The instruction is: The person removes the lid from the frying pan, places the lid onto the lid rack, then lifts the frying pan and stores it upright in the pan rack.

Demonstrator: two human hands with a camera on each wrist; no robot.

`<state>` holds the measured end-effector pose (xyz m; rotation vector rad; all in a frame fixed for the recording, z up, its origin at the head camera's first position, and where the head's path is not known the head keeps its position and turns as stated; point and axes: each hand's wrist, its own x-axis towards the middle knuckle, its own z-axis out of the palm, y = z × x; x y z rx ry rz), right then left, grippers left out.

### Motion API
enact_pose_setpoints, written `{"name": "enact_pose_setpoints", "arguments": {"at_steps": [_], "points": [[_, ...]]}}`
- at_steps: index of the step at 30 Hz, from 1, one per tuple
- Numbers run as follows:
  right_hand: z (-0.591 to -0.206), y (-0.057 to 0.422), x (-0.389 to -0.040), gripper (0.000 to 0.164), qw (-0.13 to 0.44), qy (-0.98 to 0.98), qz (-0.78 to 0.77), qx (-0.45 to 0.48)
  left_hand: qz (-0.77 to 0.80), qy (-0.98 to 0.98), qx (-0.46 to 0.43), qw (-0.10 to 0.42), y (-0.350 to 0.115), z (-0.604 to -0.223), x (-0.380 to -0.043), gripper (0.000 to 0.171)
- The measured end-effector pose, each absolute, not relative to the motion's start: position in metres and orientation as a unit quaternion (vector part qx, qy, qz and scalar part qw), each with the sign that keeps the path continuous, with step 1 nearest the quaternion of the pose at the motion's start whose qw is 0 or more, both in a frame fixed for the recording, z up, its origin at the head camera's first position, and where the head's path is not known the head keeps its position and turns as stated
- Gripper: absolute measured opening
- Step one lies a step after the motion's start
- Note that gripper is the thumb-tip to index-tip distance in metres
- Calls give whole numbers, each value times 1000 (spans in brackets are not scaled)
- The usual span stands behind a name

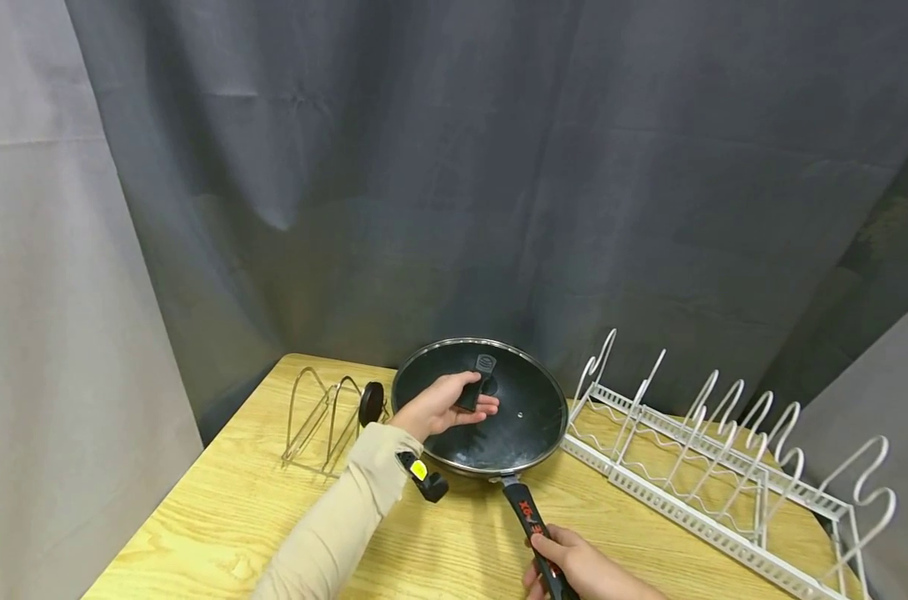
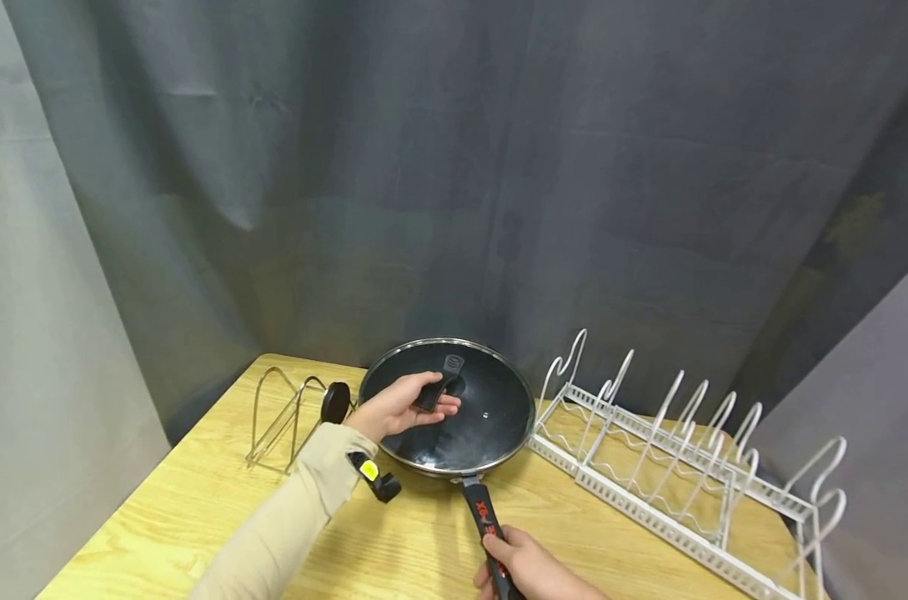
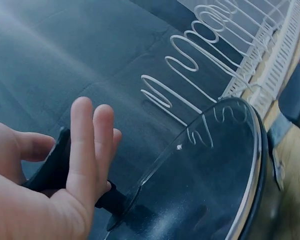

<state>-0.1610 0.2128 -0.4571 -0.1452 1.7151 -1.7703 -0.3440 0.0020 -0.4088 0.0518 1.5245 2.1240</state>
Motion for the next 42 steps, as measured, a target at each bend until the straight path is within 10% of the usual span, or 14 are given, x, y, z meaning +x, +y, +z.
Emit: {"name": "enact_pose_setpoints", "arguments": {"at_steps": [42], "points": [[-468, 208, -162, 33, 293, 624, -724, -12, 844, 395, -25, 363, 5, -409, -353, 25]]}}
